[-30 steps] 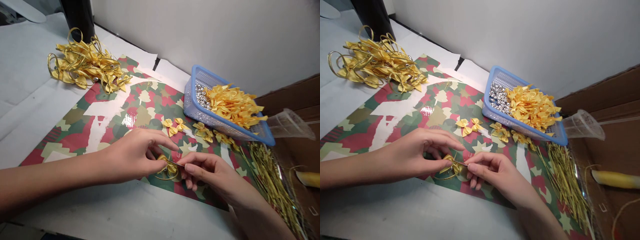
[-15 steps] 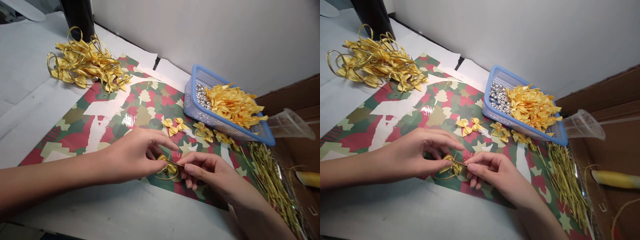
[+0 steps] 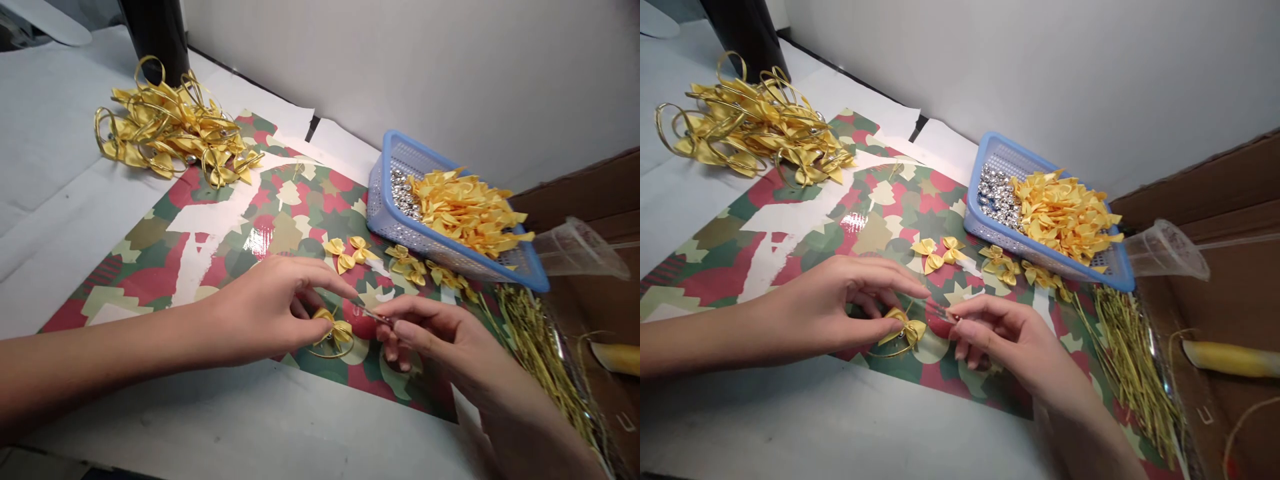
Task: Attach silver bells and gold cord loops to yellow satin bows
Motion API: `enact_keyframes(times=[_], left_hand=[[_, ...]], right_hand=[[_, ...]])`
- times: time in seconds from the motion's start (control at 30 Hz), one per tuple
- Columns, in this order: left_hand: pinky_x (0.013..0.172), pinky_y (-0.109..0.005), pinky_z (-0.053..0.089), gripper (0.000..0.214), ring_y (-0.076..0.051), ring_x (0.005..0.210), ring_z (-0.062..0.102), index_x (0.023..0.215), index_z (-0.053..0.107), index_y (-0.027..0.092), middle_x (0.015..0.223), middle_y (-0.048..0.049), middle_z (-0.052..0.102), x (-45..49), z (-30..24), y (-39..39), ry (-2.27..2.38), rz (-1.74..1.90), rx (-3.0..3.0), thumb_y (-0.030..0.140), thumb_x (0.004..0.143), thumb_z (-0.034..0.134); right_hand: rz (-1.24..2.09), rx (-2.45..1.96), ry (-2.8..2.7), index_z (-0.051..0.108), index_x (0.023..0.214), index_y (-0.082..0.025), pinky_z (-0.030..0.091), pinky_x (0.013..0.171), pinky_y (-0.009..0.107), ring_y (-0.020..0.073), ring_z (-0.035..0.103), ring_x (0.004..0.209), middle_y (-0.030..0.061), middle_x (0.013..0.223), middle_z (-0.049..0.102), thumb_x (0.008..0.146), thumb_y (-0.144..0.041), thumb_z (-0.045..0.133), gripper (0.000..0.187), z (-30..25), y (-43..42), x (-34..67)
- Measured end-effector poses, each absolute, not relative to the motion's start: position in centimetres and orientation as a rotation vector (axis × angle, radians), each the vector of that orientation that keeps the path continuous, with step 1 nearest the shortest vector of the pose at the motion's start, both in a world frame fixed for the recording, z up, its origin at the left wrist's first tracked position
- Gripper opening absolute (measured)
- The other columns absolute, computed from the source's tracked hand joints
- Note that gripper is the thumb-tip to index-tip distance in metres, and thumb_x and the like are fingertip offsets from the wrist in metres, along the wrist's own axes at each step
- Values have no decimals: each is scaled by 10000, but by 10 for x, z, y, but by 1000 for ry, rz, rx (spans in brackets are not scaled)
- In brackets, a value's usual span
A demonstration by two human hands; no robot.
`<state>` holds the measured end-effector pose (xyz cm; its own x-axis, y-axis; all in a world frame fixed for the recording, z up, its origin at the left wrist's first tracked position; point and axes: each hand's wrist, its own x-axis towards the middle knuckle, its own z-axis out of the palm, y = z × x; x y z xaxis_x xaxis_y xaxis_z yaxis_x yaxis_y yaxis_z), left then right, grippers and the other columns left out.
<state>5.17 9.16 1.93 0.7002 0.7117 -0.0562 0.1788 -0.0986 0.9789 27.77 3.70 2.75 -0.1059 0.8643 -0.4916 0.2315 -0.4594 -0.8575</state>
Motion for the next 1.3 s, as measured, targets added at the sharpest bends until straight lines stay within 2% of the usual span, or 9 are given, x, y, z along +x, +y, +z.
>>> enact_keyframes(times=[0.1, 0.2, 0.37, 0.53, 0.7, 0.93, 1.03, 1.13, 1.3], left_hand=[[500, -166, 534, 396, -88, 659, 600, 1121, 645, 170, 1067, -53, 642, 51, 19, 92, 750, 520, 1668, 58, 751, 557], [565, -183, 558, 445, -99, 727, 604, 1165, 618, 179, 1180, -64, 624, 49, 19, 92, 747, 573, 1739, 47, 742, 570], [657, -208, 560, 523, -153, 947, 606, 1263, 532, 199, 1272, -92, 561, 46, 16, 92, 624, 708, 1971, 10, 777, 503], [665, -231, 563, 590, -145, 896, 621, 1315, 460, 219, 1306, -117, 500, 45, 16, 91, 573, 699, 2119, -11, 771, 461], [721, -246, 574, 559, -185, 1069, 561, 1293, 441, 202, 1270, -111, 507, 46, 19, 90, 541, 686, 2056, -9, 776, 442], [753, -261, 559, 506, -155, 986, 572, 1259, 440, 191, 1226, -99, 494, 44, 14, 89, 564, 655, 2118, -1, 791, 445], [728, -264, 547, 513, -115, 817, 585, 1254, 438, 204, 1193, -86, 499, 43, 15, 89, 609, 642, 2180, -1, 785, 455], [712, -274, 532, 508, -102, 729, 558, 1250, 428, 210, 1108, -65, 517, 43, 18, 89, 665, 646, 2242, 22, 781, 485], [625, -258, 499, 408, -128, 704, 540, 1186, 440, 168, 899, -33, 556, 43, 21, 89, 710, 685, 2311, 85, 791, 497]], right_hand=[[1159, -1783, -1461, 702, 876, -209, 538, 546, 238, 156, 651, 608, 36, 731, 713, 757, -437, 692, 257, 25, 38, 284], [721, -1806, -1755, 692, 907, -214, 552, 654, 292, 211, 678, 771, 62, 931, 723, 791, -409, 655, 230, 19, 38, 288], [319, -1638, -2058, 634, 991, -218, 524, 647, 287, 187, 644, 751, 54, 902, 675, 867, -305, 588, 159, 8, 41, 292], [274, -1528, -2139, 615, 1023, -212, 514, 730, 328, 207, 619, 858, 77, 939, 608, 888, -279, 560, 160, 4, 46, 293], [274, -1435, -2070, 595, 1035, -220, 490, 792, 383, 232, 599, 930, 89, 971, 617, 871, -218, 572, 166, 8, 40, 276], [416, -1256, -2118, 573, 885, -209, 448, 684, 349, 193, 608, 757, 44, 830, 661, 814, -125, 564, 111, 15, 29, 245], [441, -1266, -2105, 555, 882, -206, 430, 681, 346, 190, 598, 732, 34, 803, 655, 791, -134, 580, 118, 14, 28, 243], [394, -1274, -2081, 519, 873, -201, 420, 658, 333, 186, 587, 709, 24, 765, 626, 765, -144, 595, 144, 14, 25, 241], [185, -1294, -2070, 497, 721, -202, 420, 609, 317, 179, 556, 661, 33, 728, 588, 760, -212, 612, 121, 13, 20, 234]])
